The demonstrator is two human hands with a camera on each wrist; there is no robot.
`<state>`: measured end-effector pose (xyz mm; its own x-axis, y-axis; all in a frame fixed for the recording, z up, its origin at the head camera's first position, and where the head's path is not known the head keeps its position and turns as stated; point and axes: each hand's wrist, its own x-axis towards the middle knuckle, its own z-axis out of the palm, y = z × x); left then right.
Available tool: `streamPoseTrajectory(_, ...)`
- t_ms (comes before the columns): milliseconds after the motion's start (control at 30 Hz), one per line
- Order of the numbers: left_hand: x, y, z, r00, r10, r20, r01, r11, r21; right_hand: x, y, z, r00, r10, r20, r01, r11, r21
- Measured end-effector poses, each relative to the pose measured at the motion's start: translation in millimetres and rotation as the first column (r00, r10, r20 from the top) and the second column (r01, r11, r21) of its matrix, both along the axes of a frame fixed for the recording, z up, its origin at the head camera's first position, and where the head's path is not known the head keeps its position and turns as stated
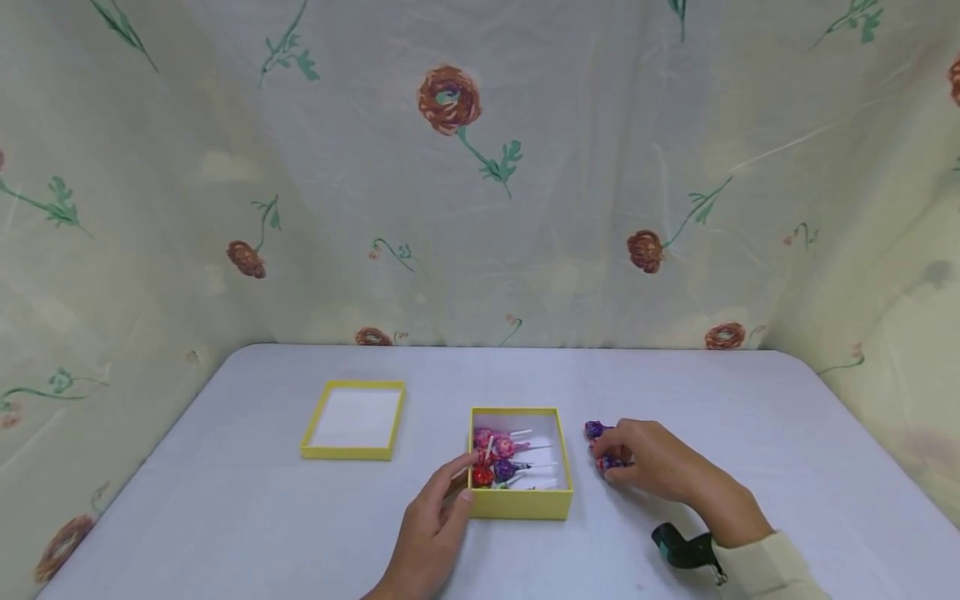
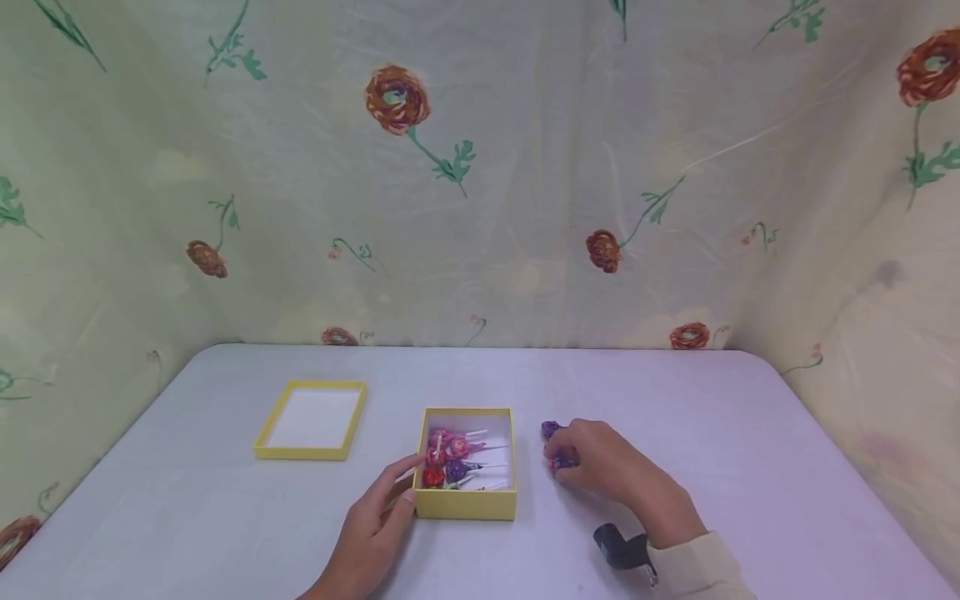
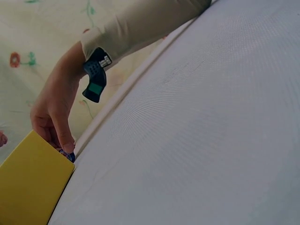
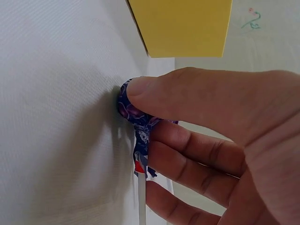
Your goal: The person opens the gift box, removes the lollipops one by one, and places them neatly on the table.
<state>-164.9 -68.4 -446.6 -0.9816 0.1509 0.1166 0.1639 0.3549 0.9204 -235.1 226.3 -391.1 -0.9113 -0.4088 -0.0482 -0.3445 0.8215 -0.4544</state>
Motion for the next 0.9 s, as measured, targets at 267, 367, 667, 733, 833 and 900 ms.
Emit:
streamPoseTrajectory(267, 0.7, 0.3, -0.8, 1.0, 0.002, -0.002, -0.002, 1.0, 0.003, -0.2, 0.7, -1.2, 1.0, -0.003, 0.0, 0.003, 1.0, 0.0)
streamPoseTrajectory(367, 0.5, 0.1, -1.3, 1.0, 0.002, -0.008, -0.002, 1.0, 0.006, -0.1, 0.4, -0.6, 1.0, -0.004, -0.007, 0.004, 1.0, 0.0)
streamPoseTrajectory(667, 0.6, -1.1, 0.0, 1.0, -0.008, -0.024, 0.008, 1.0, 0.009, 1.9, 0.6, 5.1, 1.0, -0.003, -0.006, 0.003, 1.0, -0.008)
streamPoseTrajectory(733, 0.7, -0.8, 0.8, 1.0, -0.006, -0.021, 0.006, 1.0, 0.008, 2.8, 1.2, 6.6, 1.0, -0.01, 0.002, 0.01, 1.0, -0.012)
streamPoseTrajectory(833, 0.4, -0.1, 1.6, 1.0, 0.0, -0.007, 0.0, 1.0, 0.004, 3.5, 2.3, 7.8, 1.0, -0.021, 0.015, 0.021, 1.0, -0.014)
streamPoseTrajectory(900, 0.2, -0.1, 1.6, 1.0, 0.001, -0.005, 0.0, 1.0, 0.004, 3.3, 3.1, 8.0, 1.0, -0.022, 0.016, 0.022, 1.0, -0.013)
